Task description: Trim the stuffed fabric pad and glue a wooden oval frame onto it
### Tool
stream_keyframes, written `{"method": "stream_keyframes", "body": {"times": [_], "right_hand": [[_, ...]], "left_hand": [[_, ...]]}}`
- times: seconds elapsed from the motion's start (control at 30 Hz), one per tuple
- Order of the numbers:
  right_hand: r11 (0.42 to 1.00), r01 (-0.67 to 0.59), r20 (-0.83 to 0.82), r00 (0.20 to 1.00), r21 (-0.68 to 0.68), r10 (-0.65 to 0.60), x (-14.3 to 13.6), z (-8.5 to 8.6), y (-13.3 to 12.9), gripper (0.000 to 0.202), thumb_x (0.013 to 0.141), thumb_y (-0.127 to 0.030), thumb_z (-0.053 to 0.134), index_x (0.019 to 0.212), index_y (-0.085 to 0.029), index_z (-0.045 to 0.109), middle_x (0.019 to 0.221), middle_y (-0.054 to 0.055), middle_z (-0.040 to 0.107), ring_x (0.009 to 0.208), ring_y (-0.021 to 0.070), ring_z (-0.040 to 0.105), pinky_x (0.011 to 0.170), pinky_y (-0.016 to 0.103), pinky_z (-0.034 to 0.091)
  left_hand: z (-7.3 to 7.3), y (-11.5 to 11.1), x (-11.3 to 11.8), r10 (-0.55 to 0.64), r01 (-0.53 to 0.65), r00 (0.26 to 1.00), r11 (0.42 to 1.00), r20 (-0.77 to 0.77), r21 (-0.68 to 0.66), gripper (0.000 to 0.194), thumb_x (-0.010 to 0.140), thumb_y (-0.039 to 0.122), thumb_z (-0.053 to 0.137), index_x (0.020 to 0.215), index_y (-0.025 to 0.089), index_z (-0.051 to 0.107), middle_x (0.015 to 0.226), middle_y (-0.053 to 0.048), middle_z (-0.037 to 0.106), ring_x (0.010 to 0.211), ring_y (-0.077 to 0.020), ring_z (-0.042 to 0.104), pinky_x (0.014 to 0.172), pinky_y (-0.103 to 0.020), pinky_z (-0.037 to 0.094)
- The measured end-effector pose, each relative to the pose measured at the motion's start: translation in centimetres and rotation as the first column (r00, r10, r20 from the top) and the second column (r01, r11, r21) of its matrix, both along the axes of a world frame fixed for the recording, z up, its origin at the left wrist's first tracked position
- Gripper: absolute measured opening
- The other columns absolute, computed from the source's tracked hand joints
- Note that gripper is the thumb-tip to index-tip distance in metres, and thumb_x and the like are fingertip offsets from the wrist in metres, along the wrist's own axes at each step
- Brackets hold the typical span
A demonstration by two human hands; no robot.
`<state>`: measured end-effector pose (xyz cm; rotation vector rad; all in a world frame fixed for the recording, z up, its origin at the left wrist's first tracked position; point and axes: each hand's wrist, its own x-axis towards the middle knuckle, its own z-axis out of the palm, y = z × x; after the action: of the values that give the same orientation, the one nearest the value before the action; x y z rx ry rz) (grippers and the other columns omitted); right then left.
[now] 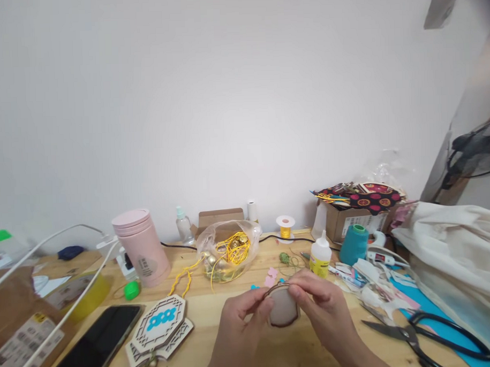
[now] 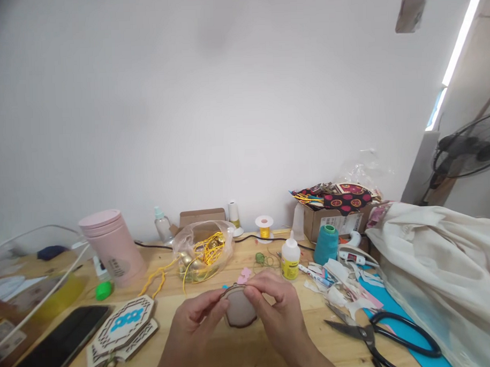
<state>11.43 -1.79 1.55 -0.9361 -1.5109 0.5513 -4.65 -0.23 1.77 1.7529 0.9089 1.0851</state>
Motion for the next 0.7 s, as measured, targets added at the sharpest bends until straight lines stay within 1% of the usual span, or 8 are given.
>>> {"method": "stream_keyframes", "body": {"times": [0.07,0.17,0.3,0.4,0.47,0.53,0.6,0.7], "right_hand": [[1.000,-0.006,0.018,1.000,-0.024,0.007,-0.22,-0.04,0.01,0.018,0.079,-0.025,0.054,0.067,-0.021,0.067,0.064,0.001,0.062,0.061,0.0138,0.055,0.059,0.022,0.042],[0.997,-0.018,0.034,0.999,-0.071,0.020,-0.54,-0.13,0.06,0.016,0.077,-0.026,0.055,0.070,-0.020,0.068,0.064,0.001,0.063,0.060,0.0138,0.056,0.055,0.021,0.042],[0.999,0.015,0.071,0.997,-0.039,-0.012,-0.77,-0.03,-0.02,0.016,0.075,-0.026,0.057,0.068,-0.017,0.069,0.059,0.003,0.062,0.057,0.0138,0.055,0.052,0.021,0.041],[0.999,0.041,0.083,0.996,-0.008,-0.041,-0.84,0.03,-0.17,0.018,0.075,-0.025,0.057,0.065,-0.015,0.069,0.057,0.003,0.061,0.055,0.0134,0.054,0.052,0.021,0.040],[0.999,0.041,0.059,0.997,-0.024,-0.040,-0.88,-0.01,-0.19,0.018,0.074,-0.026,0.058,0.064,-0.016,0.069,0.056,0.003,0.061,0.054,0.0134,0.054,0.052,0.022,0.040],[0.996,0.022,0.002,1.000,-0.085,-0.022,-0.84,-0.12,-0.08,0.018,0.072,-0.028,0.060,0.063,-0.017,0.070,0.055,0.003,0.060,0.055,0.0140,0.053,0.051,0.022,0.039],[0.978,0.005,-0.120,0.992,-0.208,-0.030,-0.65,-0.25,0.14,0.018,0.069,-0.032,0.062,0.062,-0.017,0.070,0.057,0.003,0.061,0.057,0.0148,0.053,0.052,0.022,0.040],[0.929,-0.019,-0.280,0.956,-0.371,-0.092,-0.09,-0.42,0.61,0.022,0.066,-0.039,0.063,0.063,-0.018,0.069,0.061,0.002,0.063,0.059,0.0149,0.052,0.054,0.023,0.040]], "left_hand": [[-0.20,0.00,0.20,0.017,-0.013,0.998,0.998,0.065,-0.061,0.021,0.076,0.031,0.055,0.090,0.022,0.068,0.083,-0.001,0.071,0.077,-0.0181,0.062,0.068,-0.021,0.047],[-0.36,0.08,0.42,0.063,-0.058,0.997,0.994,0.050,-0.094,0.020,0.075,0.031,0.057,0.086,0.022,0.070,0.082,-0.002,0.072,0.076,-0.0183,0.063,0.068,-0.021,0.048],[-0.10,0.01,0.52,-0.006,0.009,0.999,0.996,0.039,-0.084,0.021,0.077,0.028,0.055,0.091,0.024,0.070,0.084,-0.001,0.073,0.076,-0.0187,0.063,0.069,-0.023,0.047],[0.07,-0.05,0.62,-0.017,0.022,0.998,0.996,0.064,-0.083,0.019,0.076,0.027,0.056,0.089,0.025,0.070,0.082,0.000,0.073,0.077,-0.0180,0.063,0.070,-0.022,0.047],[-0.02,0.09,0.73,-0.022,0.033,0.995,0.993,0.093,-0.111,0.018,0.076,0.027,0.057,0.088,0.025,0.071,0.081,0.000,0.073,0.076,-0.0175,0.063,0.070,-0.022,0.047],[-0.25,0.33,0.85,-0.037,0.063,0.988,0.983,0.150,-0.172,0.019,0.075,0.027,0.058,0.089,0.023,0.070,0.080,0.000,0.073,0.077,-0.0173,0.062,0.070,-0.022,0.047],[-0.54,0.55,0.95,-0.067,0.124,0.973,0.959,0.220,-0.257,0.021,0.075,0.029,0.059,0.092,0.022,0.069,0.079,0.000,0.072,0.075,-0.0166,0.062,0.068,-0.022,0.047],[-0.90,0.70,0.97,-0.146,0.219,0.965,0.906,0.220,-0.362,0.027,0.076,0.035,0.056,0.091,0.017,0.069,0.066,-0.001,0.069,0.060,-0.0139,0.060,0.055,-0.022,0.047]]}}
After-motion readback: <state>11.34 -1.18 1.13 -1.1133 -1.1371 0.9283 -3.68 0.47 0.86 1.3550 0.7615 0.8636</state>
